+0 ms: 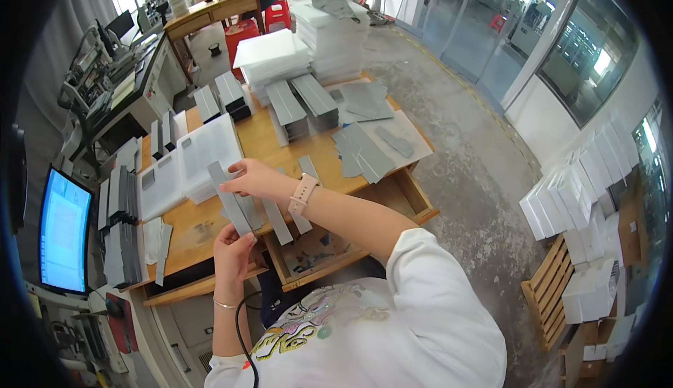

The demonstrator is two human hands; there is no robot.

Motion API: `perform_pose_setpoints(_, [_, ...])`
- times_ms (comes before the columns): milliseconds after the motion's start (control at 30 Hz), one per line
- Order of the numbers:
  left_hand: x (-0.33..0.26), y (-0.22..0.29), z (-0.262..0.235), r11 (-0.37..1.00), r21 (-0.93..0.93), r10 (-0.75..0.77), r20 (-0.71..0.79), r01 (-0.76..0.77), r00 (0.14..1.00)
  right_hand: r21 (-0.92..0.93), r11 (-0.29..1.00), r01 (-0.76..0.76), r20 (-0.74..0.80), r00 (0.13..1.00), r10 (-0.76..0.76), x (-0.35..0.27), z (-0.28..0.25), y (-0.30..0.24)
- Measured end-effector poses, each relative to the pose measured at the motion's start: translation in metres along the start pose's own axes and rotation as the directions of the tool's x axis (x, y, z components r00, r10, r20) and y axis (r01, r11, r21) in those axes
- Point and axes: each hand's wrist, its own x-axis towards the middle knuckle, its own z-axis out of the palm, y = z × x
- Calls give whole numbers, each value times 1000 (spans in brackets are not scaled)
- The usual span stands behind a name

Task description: The person assembles and organizes small rectangular metal plates and plastic spacers by hand at a factory workbench.

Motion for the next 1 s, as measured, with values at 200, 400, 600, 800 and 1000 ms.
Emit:
perform_pose_setpoints(200, [12, 5, -12, 998, 61, 32, 46, -34, 998, 142, 989, 37, 76, 996, -48, 21, 10, -2])
perform_pose_setpoints(400, [20, 18, -11, 1000, 11, 24, 111, -25, 994, 146, 985, 95, 27, 995, -100, 31, 14, -3])
perform_pose_setpoints(600, [27, 22, -15, 988, -138, -42, 215, 73, 976, 97, 985, 140, 30, 989, -144, 35, 14, -11])
perform_pose_setpoints(800, [35, 21, -21, 974, -201, -52, 252, 105, 966, 92, 977, 191, 18, 981, -194, 51, 13, -7])
perform_pose_setpoints(1000, [38, 23, -19, 979, -183, -48, 233, 92, 971, -7, 968, 251, -25, 968, -251, 53, 2, -23])
